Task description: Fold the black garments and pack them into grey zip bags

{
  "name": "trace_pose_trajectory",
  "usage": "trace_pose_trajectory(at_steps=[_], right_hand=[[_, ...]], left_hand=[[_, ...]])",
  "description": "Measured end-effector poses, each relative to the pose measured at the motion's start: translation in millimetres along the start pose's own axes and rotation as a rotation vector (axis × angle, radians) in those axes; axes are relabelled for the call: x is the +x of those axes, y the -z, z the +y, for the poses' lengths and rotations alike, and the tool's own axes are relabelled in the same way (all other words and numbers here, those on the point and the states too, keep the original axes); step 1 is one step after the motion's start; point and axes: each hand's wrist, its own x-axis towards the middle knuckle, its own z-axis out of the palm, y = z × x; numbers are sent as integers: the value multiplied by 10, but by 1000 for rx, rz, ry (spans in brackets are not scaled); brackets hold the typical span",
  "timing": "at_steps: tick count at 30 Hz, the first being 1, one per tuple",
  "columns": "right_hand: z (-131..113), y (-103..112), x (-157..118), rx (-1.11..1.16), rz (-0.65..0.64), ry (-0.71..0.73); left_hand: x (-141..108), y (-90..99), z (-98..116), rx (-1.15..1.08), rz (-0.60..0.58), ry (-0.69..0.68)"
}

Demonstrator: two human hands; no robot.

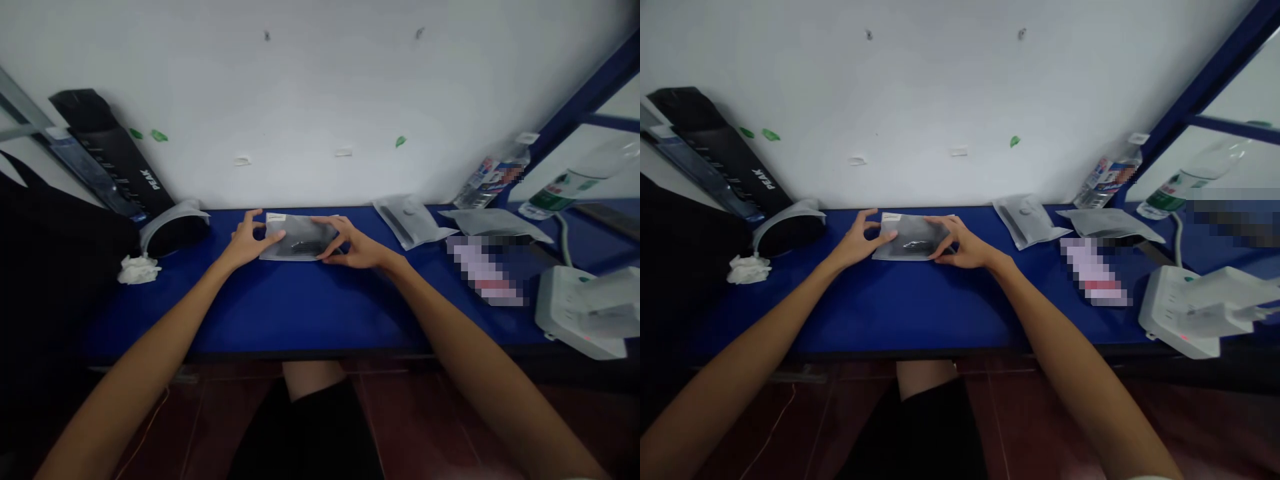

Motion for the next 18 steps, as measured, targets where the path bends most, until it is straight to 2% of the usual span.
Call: trace_pose_trajectory(at_steps=[5,10,15,18], right_hand=[[-45,-5,-9,-88,-6,-20],[-99,-50,22,-130,-19,-32],[-118,-89,30,-114,-28,-23],[-139,-90,37,-137,17,-44]], left_hand=[[-11,-75,3,-267,-6,-217],[-5,-89,40,-422,-53,-223],[-21,-48,64,-465,-262,-238],[-37,-40,47,-408,-238,-300]])
